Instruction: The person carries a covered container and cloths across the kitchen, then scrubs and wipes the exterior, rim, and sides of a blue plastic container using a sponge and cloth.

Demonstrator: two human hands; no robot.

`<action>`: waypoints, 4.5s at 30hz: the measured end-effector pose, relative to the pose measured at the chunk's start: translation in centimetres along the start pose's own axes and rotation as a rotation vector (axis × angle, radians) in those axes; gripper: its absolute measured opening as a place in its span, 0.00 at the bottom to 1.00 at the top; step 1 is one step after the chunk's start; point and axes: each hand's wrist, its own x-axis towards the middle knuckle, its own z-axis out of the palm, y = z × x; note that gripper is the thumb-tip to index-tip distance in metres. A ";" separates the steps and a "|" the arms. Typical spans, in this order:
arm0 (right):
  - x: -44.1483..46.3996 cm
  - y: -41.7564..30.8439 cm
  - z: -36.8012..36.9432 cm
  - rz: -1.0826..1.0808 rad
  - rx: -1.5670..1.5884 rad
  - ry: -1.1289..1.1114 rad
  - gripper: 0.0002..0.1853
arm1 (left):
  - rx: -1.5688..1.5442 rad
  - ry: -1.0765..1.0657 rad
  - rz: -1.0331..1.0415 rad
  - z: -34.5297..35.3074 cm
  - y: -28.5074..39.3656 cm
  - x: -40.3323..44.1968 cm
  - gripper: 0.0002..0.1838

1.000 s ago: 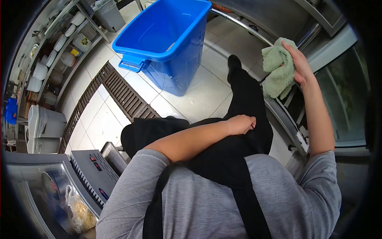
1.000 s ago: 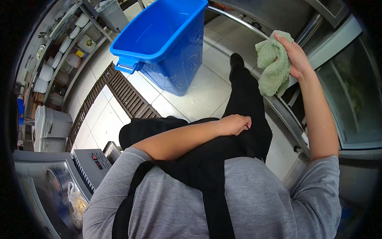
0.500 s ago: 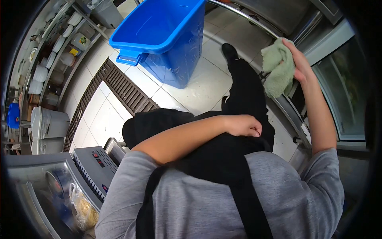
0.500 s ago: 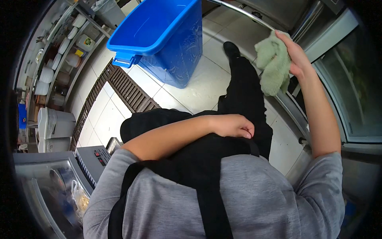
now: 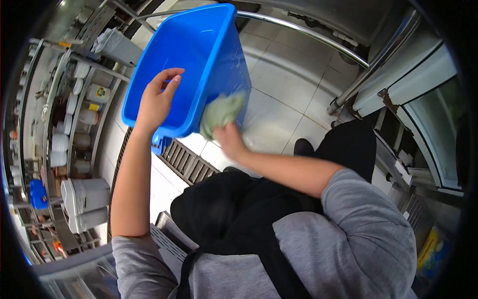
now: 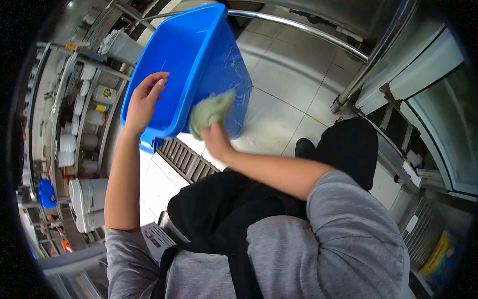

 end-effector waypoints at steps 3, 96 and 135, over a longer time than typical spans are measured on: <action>2.2 3.1 0.9 -0.149 -0.175 0.059 0.20 | 0.017 -0.027 0.013 3.2 -1.4 6.1 0.21; 21.7 11.3 -3.1 0.436 0.023 0.296 0.20 | -0.436 -0.286 -0.275 9.0 -3.1 12.4 0.32; 5.3 25.8 -0.8 1.400 0.753 0.350 0.39 | -0.432 -0.061 -0.550 8.3 -4.4 12.9 0.24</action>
